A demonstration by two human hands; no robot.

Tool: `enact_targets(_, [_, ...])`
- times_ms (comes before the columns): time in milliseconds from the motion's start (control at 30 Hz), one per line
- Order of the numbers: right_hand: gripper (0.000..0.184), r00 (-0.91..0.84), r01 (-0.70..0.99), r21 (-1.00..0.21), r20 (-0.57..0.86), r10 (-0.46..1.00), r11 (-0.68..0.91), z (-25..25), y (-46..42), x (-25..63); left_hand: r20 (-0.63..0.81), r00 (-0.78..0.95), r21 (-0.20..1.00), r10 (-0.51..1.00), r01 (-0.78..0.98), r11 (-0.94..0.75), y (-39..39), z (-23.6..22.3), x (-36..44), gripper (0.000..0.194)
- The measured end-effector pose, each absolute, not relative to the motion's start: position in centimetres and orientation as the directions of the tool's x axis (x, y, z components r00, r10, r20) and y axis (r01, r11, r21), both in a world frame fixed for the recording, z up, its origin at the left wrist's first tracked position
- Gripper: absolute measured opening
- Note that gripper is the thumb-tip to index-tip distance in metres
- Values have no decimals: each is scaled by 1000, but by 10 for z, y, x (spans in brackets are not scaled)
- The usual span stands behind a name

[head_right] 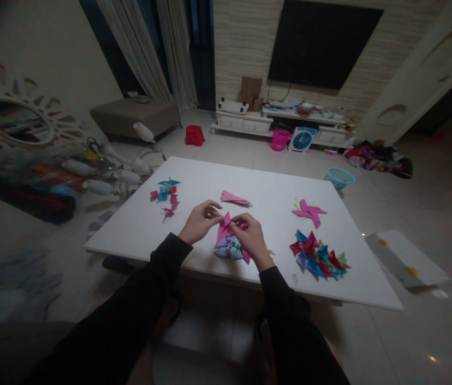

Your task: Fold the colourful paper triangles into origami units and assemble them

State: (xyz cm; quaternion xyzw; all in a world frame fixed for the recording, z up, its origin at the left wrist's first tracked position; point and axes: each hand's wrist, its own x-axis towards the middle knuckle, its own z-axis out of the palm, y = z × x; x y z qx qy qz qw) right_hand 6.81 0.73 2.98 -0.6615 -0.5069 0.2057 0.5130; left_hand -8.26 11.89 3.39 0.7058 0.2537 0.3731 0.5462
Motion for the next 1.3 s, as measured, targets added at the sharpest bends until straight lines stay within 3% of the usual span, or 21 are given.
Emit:
enact_targets(400, [17, 382, 495, -869, 220, 897, 2, 27, 7, 68, 225, 603, 962, 765, -11, -274, 117, 34, -84, 26])
enact_targets(733, [21, 632, 566, -795, 249, 734, -218, 23, 3, 109, 328, 396, 917, 858, 85, -390, 122, 34, -88, 12])
enact_targets(933, [20, 645, 673, -635, 251, 722, -380, 20, -6, 139, 314, 382, 921, 869, 102, -377, 123, 34, -90, 12])
enact_targets(1033, [18, 644, 699, -536, 184, 742, -474, 18, -15, 156, 311, 387, 922, 868, 97, -374, 124, 34, -92, 13])
enact_targets(1300, [28, 762, 616, -311, 3, 647, -724, -13, -34, 176, 291, 379, 926, 878, 119, -358, 125, 39, -96, 15])
